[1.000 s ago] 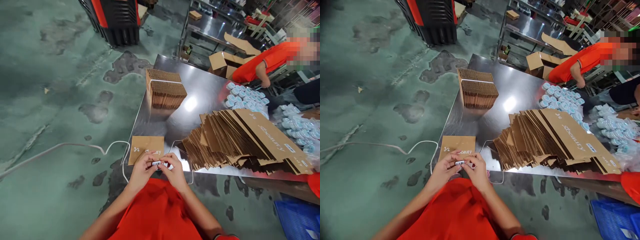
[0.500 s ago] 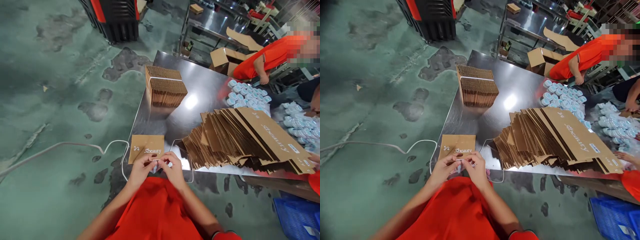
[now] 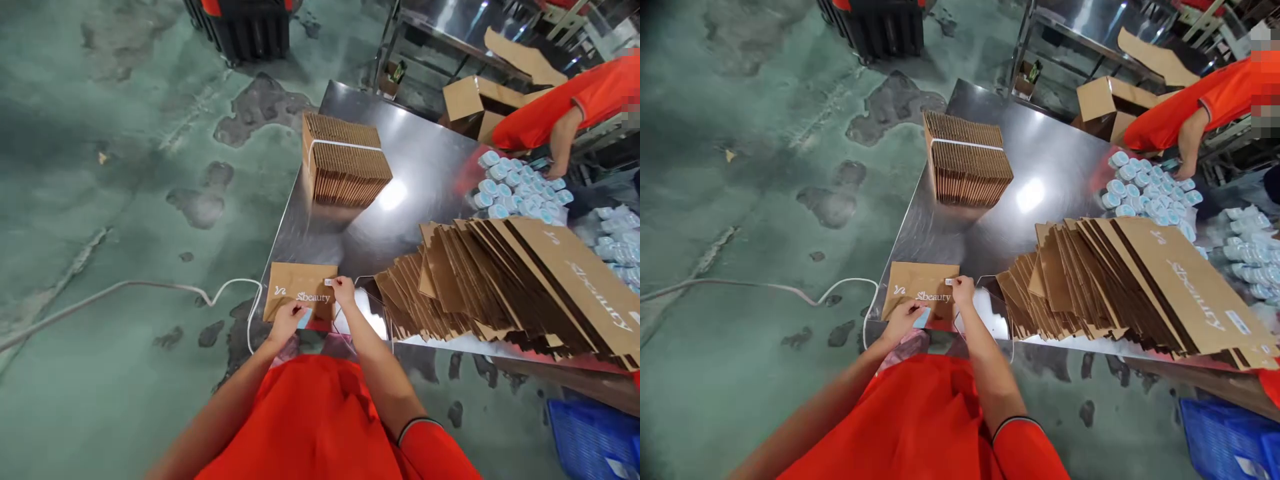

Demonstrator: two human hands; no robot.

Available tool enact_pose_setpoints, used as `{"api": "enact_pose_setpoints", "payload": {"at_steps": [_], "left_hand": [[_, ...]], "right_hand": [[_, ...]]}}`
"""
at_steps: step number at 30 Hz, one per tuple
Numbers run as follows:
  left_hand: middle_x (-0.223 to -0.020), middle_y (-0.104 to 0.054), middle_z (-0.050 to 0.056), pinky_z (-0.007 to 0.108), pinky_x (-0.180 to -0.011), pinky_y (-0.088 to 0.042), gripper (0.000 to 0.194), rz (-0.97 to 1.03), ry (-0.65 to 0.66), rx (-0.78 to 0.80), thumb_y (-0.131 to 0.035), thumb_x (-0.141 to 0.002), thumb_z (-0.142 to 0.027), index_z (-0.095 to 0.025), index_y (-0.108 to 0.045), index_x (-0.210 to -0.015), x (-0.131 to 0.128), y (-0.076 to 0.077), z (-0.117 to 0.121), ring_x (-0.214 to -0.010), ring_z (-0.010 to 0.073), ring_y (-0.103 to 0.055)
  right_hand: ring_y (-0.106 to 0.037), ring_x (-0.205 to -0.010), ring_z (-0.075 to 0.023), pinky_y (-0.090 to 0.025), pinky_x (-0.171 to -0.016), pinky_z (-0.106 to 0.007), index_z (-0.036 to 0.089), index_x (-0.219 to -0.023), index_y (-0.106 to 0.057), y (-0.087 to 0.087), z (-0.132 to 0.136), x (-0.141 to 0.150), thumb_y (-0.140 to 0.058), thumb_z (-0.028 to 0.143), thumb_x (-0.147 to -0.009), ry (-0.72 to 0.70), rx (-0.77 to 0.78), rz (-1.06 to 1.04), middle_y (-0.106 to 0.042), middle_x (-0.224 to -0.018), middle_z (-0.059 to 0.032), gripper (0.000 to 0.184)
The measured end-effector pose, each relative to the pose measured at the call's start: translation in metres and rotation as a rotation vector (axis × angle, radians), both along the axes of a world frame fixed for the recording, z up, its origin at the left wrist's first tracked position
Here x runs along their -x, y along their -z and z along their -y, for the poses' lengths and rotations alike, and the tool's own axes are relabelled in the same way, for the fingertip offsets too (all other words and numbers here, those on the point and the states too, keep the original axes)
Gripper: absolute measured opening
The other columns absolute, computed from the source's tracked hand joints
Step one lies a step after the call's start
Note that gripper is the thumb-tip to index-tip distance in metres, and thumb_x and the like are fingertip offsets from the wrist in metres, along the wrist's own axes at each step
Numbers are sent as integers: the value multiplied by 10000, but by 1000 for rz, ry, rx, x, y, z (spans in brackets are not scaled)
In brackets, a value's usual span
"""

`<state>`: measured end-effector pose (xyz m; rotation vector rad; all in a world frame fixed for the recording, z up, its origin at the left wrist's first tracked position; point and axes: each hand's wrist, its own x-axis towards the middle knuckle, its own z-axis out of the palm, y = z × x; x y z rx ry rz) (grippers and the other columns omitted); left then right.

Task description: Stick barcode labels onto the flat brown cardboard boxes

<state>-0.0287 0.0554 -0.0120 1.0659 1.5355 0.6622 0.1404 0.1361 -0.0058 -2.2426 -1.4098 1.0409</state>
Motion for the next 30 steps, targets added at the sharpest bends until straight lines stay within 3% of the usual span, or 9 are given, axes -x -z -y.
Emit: {"api": "enact_pose_setpoints", "payload": {"at_steps": [8, 16, 22, 25, 28, 30], "left_hand": [[-911, -732, 104, 362, -815, -483, 230, -4, 7, 4, -537, -742, -294, -145, -677, -846, 2, 6, 2, -853, 238, -656], [-853, -737, 75, 334, -742, -501, 223, 13, -3, 27, -545, -731, -298, -160, -681, -839, 2, 5, 1, -817, 232, -661], [-831, -732, 72, 317, -700, -496, 263, 14, 0, 46, -538, -739, -325, -150, -684, -871, 2, 4, 2, -786, 222, -654], [-839, -729, 77, 329, -721, -489, 246, 8, -6, 37, -540, -727, -324, -152, -682, -832, 2, 4, 1, -771, 220, -645], [-808, -722, 65, 339, -739, -483, 201, 9, -21, 29, -555, -703, -310, -165, -675, -775, 2, 5, 0, -748, 215, -633], [-787, -717, 56, 338, -741, -485, 191, 25, -32, 30, -563, -684, -299, -166, -671, -767, 2, 7, 0, -743, 212, -630]], "right_hand": [[-595, -738, -169, -423, -687, -241, 145, -712, -699, 13, 1, 5, -540, 205, -789, -9, 28, 141, -663, -774, -70, 187], [-595, -800, -198, -421, -707, -270, 158, -721, -656, 8, 5, 12, -600, 297, -788, -26, 2, 232, -637, -883, -106, 164], [-571, -690, -176, -396, -636, -261, 181, -847, -564, 4, -8, 2, -704, 252, -682, -7, -5, 177, -622, -735, -18, 227], [-559, -671, -144, -391, -636, -239, 189, -778, -543, 2, -7, -6, -640, 185, -710, -19, -30, 131, -612, -702, 11, 118], [-562, -694, -147, -396, -637, -239, 189, -749, -528, 1, 5, -5, -560, 189, -762, -4, -50, 121, -612, -711, -8, 35], [-573, -750, -180, -402, -650, -260, 187, -727, -513, 1, 14, 0, -562, 229, -765, 15, -57, 139, -611, -750, -50, 76]]}}
